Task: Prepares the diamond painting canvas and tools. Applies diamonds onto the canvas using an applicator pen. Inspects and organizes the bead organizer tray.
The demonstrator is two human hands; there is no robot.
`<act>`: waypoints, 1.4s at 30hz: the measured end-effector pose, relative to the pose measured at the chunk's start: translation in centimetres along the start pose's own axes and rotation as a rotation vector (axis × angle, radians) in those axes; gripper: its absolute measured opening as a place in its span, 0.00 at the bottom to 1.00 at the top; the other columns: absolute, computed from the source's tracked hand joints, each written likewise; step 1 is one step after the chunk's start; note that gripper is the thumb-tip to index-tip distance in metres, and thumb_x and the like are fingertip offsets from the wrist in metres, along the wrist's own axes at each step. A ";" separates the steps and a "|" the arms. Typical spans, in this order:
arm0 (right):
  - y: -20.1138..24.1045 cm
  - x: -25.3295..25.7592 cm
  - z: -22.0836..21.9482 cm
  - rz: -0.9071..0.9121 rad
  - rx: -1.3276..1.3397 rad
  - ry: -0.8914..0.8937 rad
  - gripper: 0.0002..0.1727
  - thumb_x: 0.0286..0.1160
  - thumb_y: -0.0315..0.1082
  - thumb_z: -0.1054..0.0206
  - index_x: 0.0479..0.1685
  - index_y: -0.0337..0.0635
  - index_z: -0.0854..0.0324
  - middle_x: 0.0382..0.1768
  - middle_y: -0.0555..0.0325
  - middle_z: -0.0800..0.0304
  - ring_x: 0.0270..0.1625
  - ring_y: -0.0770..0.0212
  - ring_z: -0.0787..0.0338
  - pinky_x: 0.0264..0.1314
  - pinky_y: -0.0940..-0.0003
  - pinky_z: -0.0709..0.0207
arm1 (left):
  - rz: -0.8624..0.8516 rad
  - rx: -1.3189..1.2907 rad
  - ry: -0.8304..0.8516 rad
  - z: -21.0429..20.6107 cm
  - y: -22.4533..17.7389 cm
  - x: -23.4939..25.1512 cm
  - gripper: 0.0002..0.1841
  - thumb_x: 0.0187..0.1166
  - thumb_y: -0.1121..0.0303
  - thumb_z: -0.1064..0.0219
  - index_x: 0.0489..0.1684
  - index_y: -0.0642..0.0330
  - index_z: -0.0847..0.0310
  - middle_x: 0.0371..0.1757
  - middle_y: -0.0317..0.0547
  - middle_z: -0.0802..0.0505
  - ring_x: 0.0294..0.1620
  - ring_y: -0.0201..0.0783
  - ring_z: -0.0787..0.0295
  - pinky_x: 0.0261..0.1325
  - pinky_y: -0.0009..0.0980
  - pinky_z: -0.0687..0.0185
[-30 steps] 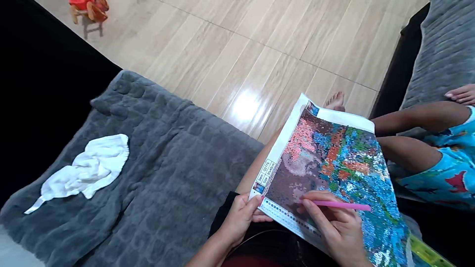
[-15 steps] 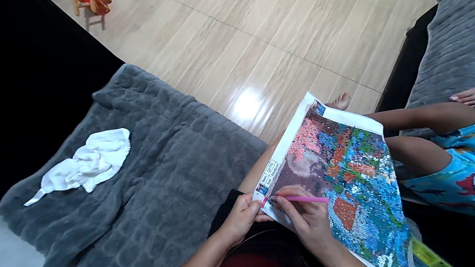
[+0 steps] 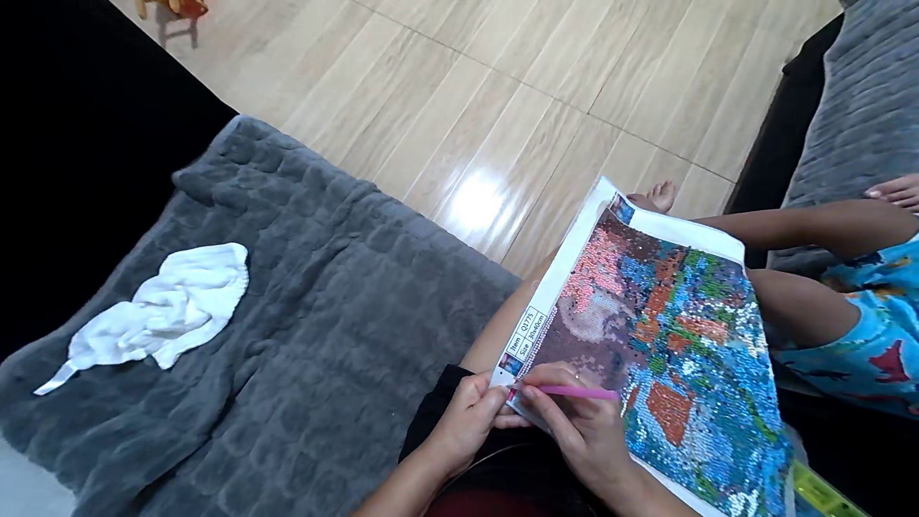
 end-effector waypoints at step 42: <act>0.4 -0.2 0.0 0.046 -0.064 0.009 0.11 0.84 0.35 0.34 0.42 0.36 0.14 0.41 0.56 0.08 0.46 0.77 0.10 0.54 0.85 0.16 | -0.028 0.007 0.038 0.0 0.1 0.0 0.14 0.84 0.80 0.54 0.47 0.64 0.21 0.39 0.35 0.04 0.41 0.30 0.04 0.52 0.31 0.06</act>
Point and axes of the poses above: each hand's wrist, its own x-axis towards the middle knuckle, its own z-axis out of the back of the hand, y = z × x, the point moved 4 cm from there along x, towards the middle knuckle
